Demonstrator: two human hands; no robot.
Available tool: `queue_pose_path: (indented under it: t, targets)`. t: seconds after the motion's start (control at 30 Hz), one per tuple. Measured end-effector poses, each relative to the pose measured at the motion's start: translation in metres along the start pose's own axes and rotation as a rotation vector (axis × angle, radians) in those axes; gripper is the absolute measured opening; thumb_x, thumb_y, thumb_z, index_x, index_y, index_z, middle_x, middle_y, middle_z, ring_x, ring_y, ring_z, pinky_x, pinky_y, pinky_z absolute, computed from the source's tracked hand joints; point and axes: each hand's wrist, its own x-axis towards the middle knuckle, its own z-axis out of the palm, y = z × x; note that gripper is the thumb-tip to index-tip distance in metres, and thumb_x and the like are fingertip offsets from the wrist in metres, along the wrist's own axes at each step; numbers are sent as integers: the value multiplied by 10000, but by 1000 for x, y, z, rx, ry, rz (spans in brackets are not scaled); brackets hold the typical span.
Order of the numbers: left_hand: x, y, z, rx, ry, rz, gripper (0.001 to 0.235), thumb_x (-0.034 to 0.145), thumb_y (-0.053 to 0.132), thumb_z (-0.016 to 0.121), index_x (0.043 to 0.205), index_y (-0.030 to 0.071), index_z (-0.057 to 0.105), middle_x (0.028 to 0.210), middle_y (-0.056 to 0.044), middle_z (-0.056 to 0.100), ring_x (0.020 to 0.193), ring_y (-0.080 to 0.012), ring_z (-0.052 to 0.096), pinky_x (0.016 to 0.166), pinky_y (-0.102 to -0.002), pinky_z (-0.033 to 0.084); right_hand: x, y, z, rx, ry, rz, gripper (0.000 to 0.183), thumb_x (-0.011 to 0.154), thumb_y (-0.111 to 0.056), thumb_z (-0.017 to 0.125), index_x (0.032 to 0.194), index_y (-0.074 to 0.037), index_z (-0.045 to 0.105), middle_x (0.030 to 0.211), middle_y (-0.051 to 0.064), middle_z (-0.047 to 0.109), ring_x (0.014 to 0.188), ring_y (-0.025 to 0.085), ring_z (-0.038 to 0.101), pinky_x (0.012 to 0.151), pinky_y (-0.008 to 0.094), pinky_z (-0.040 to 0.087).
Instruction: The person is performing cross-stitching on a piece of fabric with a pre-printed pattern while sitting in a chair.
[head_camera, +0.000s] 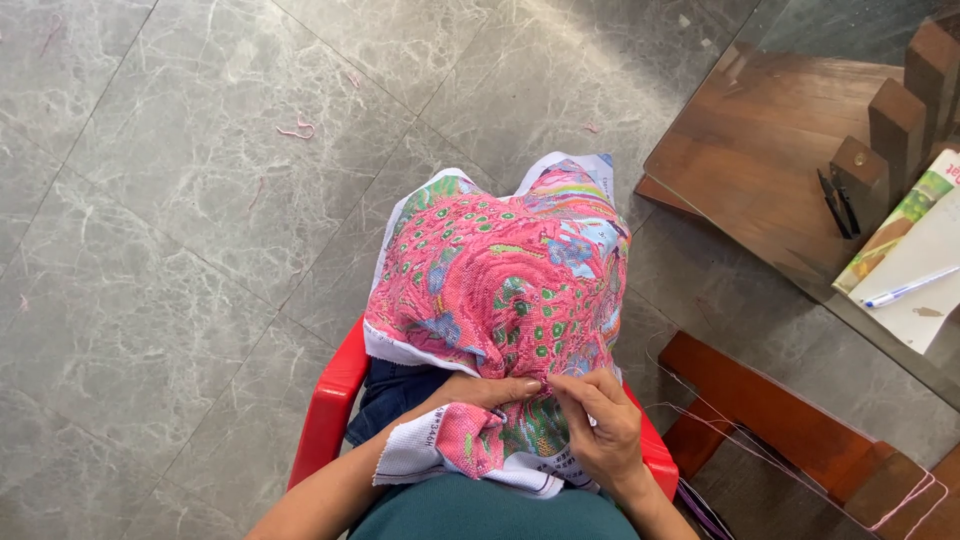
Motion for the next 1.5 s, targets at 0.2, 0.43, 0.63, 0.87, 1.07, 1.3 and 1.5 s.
queue_pose_path:
  t: [0.2,0.43,0.63,0.87,1.07,1.3,1.5]
  targets:
    - [3,-3,2,-175,134,-148,327,884,85,732,1205,24,749,1273,-94,744,1183,-122,670,1136,-272,533,3,-1,-1,-57,-40,6,185,932,-42,690,1108,-44,745,836,48,649,708,131,610,634,243,542]
    - [0,12,7,-172,195,-172,330,839,76,776,1165,22,770,1245,-99,762,1152,-119,687,1122,-272,551,9,-2,-3,-9,-64,-2,181,921,-20,694,1092,-26,752,812,49,637,679,130,576,610,239,519]
    - [21,-26,-9,-156,134,-150,343,867,70,759,1207,31,745,1282,-68,735,1156,-89,661,1141,-263,531,18,-8,-8,-68,-156,-53,156,932,23,647,1068,-10,717,789,44,555,645,156,511,576,295,451]
    - [7,6,5,-137,155,-74,336,858,66,765,1187,3,752,1251,-118,753,1141,-128,689,1119,-282,558,28,-4,-11,-116,-225,-59,121,961,-5,602,1018,-42,702,799,50,567,689,203,537,642,322,462]
    - [-3,22,7,-65,236,-257,338,861,151,767,1187,60,775,1249,-66,772,1167,-78,684,1106,-213,540,36,10,-15,105,-309,22,91,965,-34,634,1001,-29,717,857,54,616,747,167,574,662,283,496]
    - [0,30,3,-13,195,-331,390,846,229,770,1211,94,769,1258,-16,754,1165,-51,650,1117,-209,498,46,18,-17,202,-397,53,105,966,-78,648,923,-76,744,794,15,645,722,137,554,690,278,455]
    - [15,1,-10,-14,145,-278,358,884,175,746,1229,77,750,1273,-30,740,1160,-59,654,1118,-212,512,46,5,-14,155,-304,69,39,910,-73,718,875,-77,733,761,18,683,684,131,604,648,265,500]
